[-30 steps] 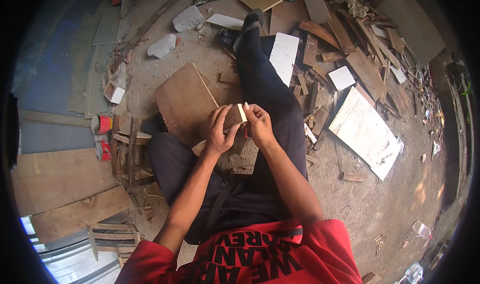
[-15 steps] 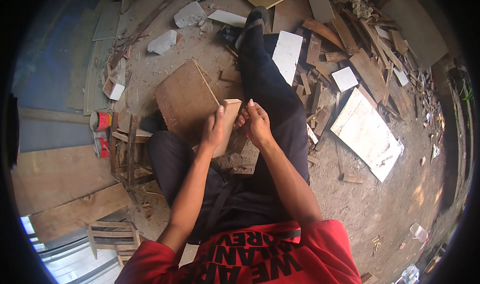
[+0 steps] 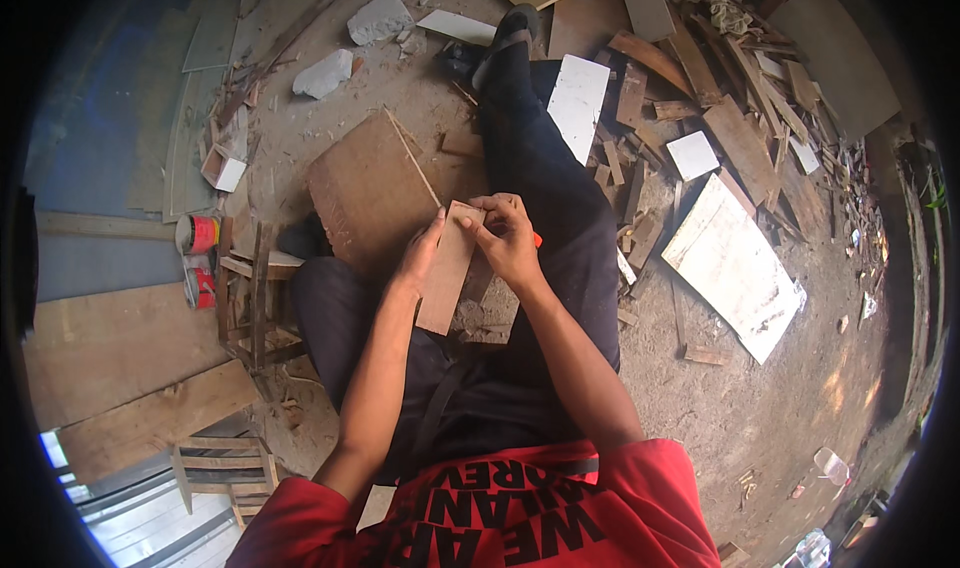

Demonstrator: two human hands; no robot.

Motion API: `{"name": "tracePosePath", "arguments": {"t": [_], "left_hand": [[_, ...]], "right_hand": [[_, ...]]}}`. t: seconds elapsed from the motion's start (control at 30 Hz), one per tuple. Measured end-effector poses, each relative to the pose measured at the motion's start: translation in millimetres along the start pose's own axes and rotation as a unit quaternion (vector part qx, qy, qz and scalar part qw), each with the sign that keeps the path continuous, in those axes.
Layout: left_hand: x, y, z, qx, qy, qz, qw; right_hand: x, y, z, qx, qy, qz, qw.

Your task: The person sits on the floor and uses a hand saw to cut a small piece of wood placed on a wooden block. After cutting, the person picks up a wooden stool frame and fits the cut piece into a gap in the frame.

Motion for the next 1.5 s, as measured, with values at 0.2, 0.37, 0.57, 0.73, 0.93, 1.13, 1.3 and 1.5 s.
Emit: {"name": "tracePosePath", "arguments": {"t": [0.2, 0.37, 0.57, 0.73, 0.93, 1.13, 1.3, 1.5], "left_hand": [[13.9, 7.8, 14.8, -0.104, 0.033, -0.002, 0.994], [18.7, 9.7, 15.3, -0.196, -0.022, 0.051, 0.979], [8.0, 7.7, 4.4, -0.060, 0.046, 0.013, 0.997], [14.8, 5.0, 24.4, 0.045, -0.158, -0.027, 0.986], [15.0, 6.6, 17.2, -0.136, -0.033, 0.021, 0.990], [19.0, 9.3, 17.9, -0.150, -0.031, 0.037, 0.987], [19.2, 20.9, 20.1, -0.043, -0.026, 0.000, 0.999], [9.3, 4.8, 14.2, 0.011, -0.018, -0.018, 1.000]], "right_hand": [[-0.3, -3.9, -4.2, 0.069, -0.080, 0.010, 0.994], [1.8, -6.9, -7.2, 0.139, -0.170, -0.005, 0.976], [1.4, 5.6, -5.8, 0.078, -0.195, 0.024, 0.977], [-8.3, -11.5, 4.8, -0.029, 0.069, 0.088, 0.993], [-1.2, -1.3, -8.6, 0.124, -0.131, 0.011, 0.984], [-4.5, 2.1, 1.0, 0.164, -0.190, 0.043, 0.967], [-5.2, -1.5, 15.5, -0.097, 0.104, 0.087, 0.986], [3.0, 0.7, -11.3, 0.121, -0.134, 0.010, 0.983]]}}
Point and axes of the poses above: each hand's wrist, its own x-axis away from the middle knuckle, its own y-axis out of the palm, z = x × y, the point moved 1 cm from there along -x, towards the middle knuckle, and after that the axes turned 7 degrees about z, right-handed, at the moved point
